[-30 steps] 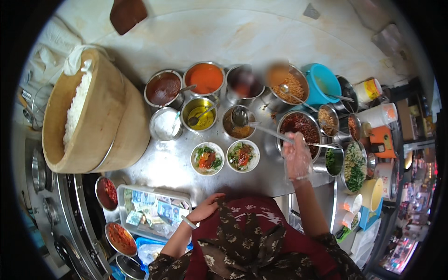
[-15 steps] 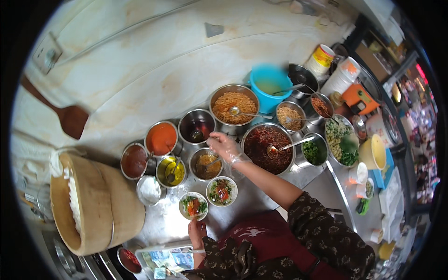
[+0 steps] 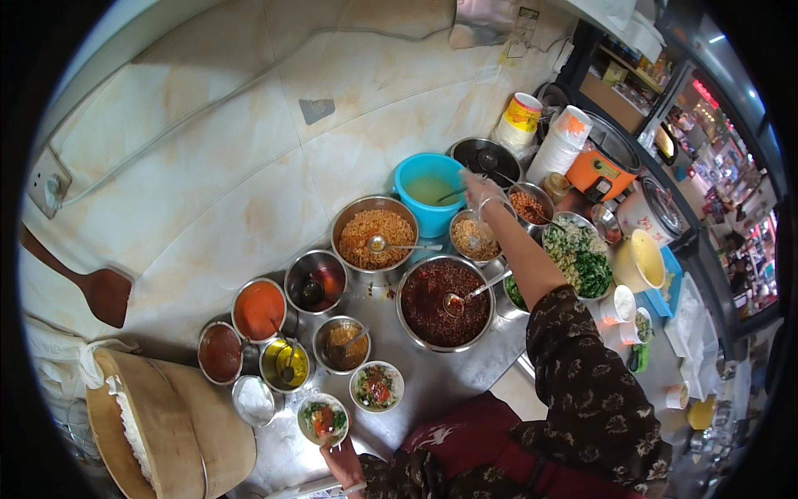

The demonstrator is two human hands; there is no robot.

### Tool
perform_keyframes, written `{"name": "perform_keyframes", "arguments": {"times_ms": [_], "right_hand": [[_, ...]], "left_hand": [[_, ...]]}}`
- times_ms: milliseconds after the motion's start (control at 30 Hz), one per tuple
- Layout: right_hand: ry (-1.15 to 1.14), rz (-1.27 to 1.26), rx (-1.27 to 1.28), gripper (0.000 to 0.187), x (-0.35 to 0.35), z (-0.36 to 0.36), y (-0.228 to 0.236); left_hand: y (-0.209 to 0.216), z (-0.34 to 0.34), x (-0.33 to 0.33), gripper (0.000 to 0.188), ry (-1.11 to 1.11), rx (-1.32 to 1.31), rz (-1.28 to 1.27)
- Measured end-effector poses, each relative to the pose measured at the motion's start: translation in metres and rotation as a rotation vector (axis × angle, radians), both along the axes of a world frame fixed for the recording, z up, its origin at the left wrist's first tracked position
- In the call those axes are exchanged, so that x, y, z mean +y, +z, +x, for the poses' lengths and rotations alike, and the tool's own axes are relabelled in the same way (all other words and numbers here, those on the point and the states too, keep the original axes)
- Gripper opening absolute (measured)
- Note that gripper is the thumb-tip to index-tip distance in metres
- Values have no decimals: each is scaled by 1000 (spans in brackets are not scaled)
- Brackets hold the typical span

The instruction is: The person assembles two noodle bowls by adding noodles, chopped green onions, and various sauces and seasonings from multiple containers. The person uses spoons and chopsticks to transfer ingredients and then places the finished bowls on the counter.

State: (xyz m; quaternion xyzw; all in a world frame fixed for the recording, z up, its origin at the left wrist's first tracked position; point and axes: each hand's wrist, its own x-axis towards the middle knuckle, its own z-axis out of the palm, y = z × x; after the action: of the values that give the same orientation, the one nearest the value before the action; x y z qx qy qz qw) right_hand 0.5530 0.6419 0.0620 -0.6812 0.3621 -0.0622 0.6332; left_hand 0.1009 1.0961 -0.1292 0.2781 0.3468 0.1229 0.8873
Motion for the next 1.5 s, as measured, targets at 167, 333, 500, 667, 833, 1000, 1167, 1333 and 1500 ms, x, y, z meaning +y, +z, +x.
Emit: {"name": "perform_keyframes", "arguments": {"times_ms": [167,333,500,667,833,1000,1167,1333,1500], "right_hand": [[720,-696,-92,35,-22,23,2],[1219,-1386,-374,24,-37,20,22],[1279,-1189,-178,36,-45,39,21],[819,-225,-13,42,-87,49,-11],[600,278,-131,26,-108,41,-38],[507,355,-199,27,-138,33,-20],[746,157,-425,17,-163,19,3],[1058,-624,-1127,27,-173,12,30],[1128,-949,-1110,16,-152,2,25]], "left_hand": [[25,-5,14,38,-8,-93,196],[79,-11,-33,56,-210,42,899],[144,34,-109,61,-9,-311,109],[164,86,-192,68,-63,-305,-78],[169,137,-262,66,-164,-182,-53],[186,170,-313,69,-292,-190,-81],[191,195,-335,63,-380,-172,-128],[189,216,-351,55,-414,-134,-92],[188,240,-366,59,-415,-100,-73]]}}
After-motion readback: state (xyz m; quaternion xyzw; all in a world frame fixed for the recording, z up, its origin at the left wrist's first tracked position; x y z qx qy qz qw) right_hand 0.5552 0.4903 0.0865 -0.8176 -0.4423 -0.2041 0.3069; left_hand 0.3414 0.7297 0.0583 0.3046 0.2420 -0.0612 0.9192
